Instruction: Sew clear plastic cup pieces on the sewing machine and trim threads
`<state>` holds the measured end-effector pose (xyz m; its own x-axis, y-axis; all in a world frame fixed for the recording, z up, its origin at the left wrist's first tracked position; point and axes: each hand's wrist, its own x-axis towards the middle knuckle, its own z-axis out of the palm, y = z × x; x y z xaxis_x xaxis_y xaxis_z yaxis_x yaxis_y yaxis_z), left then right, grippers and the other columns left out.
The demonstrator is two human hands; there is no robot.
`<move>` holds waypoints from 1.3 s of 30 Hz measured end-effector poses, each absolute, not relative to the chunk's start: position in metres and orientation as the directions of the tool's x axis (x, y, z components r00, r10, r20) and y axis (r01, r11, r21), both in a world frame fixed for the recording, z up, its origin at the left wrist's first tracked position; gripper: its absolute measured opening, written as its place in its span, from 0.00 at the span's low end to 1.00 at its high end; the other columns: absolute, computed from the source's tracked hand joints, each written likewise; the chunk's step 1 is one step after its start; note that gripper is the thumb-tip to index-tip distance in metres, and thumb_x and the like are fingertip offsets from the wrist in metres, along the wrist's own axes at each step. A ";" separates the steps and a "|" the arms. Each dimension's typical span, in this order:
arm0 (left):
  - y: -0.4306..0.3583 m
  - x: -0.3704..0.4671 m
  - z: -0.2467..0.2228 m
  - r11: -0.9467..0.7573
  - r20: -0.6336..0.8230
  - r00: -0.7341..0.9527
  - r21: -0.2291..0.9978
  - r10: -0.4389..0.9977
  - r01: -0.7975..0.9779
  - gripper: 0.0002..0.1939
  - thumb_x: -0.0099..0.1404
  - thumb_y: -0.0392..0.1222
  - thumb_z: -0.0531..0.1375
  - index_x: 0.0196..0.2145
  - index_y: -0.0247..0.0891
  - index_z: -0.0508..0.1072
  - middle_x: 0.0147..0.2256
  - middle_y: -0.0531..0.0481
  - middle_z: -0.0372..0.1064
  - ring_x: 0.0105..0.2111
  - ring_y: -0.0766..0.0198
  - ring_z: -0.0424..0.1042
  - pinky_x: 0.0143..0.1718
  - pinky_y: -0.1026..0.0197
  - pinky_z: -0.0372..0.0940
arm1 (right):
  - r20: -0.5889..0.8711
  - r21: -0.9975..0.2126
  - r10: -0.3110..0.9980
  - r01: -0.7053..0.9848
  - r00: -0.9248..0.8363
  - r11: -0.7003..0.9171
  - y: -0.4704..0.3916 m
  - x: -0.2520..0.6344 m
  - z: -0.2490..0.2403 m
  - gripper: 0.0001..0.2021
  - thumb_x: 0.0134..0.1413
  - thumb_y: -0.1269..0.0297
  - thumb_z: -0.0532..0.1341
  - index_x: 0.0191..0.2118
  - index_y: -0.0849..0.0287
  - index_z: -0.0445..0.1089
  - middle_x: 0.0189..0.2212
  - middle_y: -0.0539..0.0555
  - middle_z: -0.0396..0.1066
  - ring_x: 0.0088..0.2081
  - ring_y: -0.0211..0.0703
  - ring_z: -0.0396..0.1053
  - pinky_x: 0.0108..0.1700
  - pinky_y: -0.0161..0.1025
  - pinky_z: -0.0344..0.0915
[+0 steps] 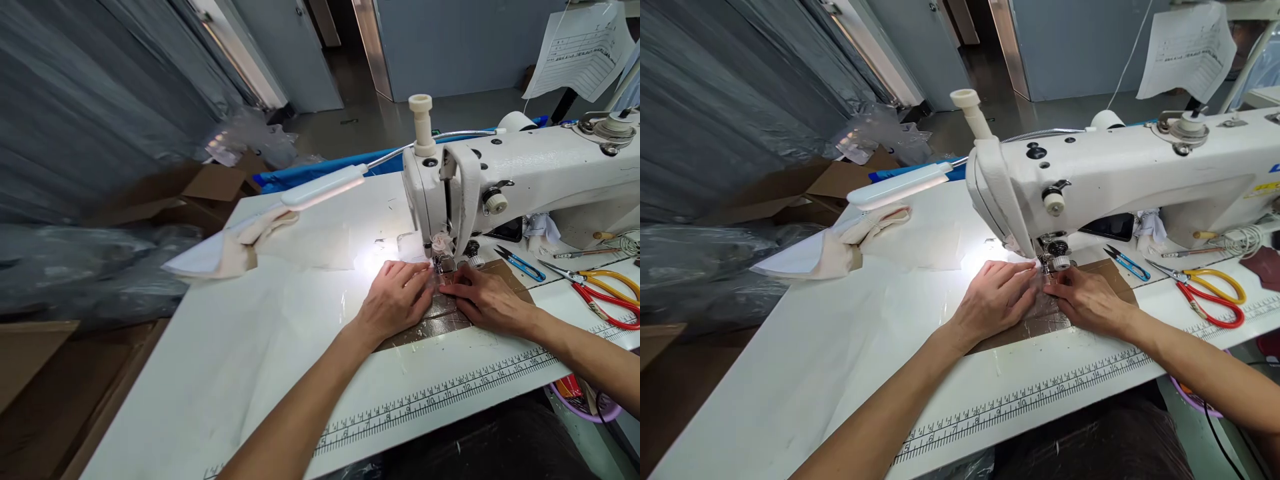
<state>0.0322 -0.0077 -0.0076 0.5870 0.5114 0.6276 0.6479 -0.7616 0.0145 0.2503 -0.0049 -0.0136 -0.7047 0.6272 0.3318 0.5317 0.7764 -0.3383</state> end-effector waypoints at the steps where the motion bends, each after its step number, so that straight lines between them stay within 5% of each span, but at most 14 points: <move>1: -0.007 0.032 -0.009 -0.746 0.610 0.585 0.017 0.535 0.665 0.09 0.66 0.36 0.55 0.42 0.33 0.72 0.42 0.42 0.76 0.34 0.58 0.72 0.34 0.54 0.65 | 0.335 -0.335 0.624 0.529 -0.706 0.779 -0.005 0.250 -0.013 0.15 0.62 0.70 0.51 0.49 0.56 0.72 0.39 0.57 0.66 0.37 0.43 0.68 0.35 0.40 0.71; 17: -0.005 0.033 -0.011 -0.759 0.562 0.606 0.061 0.563 0.649 0.09 0.67 0.37 0.56 0.43 0.35 0.73 0.44 0.43 0.77 0.34 0.58 0.73 0.35 0.50 0.65 | 0.273 -0.269 0.637 0.579 -0.721 0.770 -0.007 0.249 -0.010 0.15 0.60 0.71 0.53 0.49 0.58 0.71 0.40 0.59 0.66 0.35 0.43 0.67 0.33 0.39 0.71; 25: -0.011 0.036 0.000 -0.838 0.612 0.652 0.033 0.448 0.544 0.04 0.62 0.33 0.58 0.34 0.35 0.72 0.31 0.49 0.76 0.28 0.63 0.68 0.30 0.57 0.62 | 0.310 -0.290 0.625 0.554 -0.717 0.780 -0.006 0.251 -0.014 0.15 0.61 0.71 0.51 0.49 0.57 0.71 0.39 0.58 0.66 0.36 0.43 0.67 0.35 0.40 0.72; 39: -0.013 0.031 0.003 -0.892 0.498 0.766 0.033 0.406 0.451 0.07 0.62 0.36 0.56 0.32 0.38 0.74 0.34 0.48 0.76 0.28 0.63 0.69 0.30 0.56 0.65 | 0.238 -0.360 0.655 0.561 -0.718 0.745 -0.005 0.252 -0.012 0.18 0.63 0.68 0.50 0.53 0.56 0.71 0.41 0.57 0.64 0.38 0.43 0.68 0.40 0.44 0.72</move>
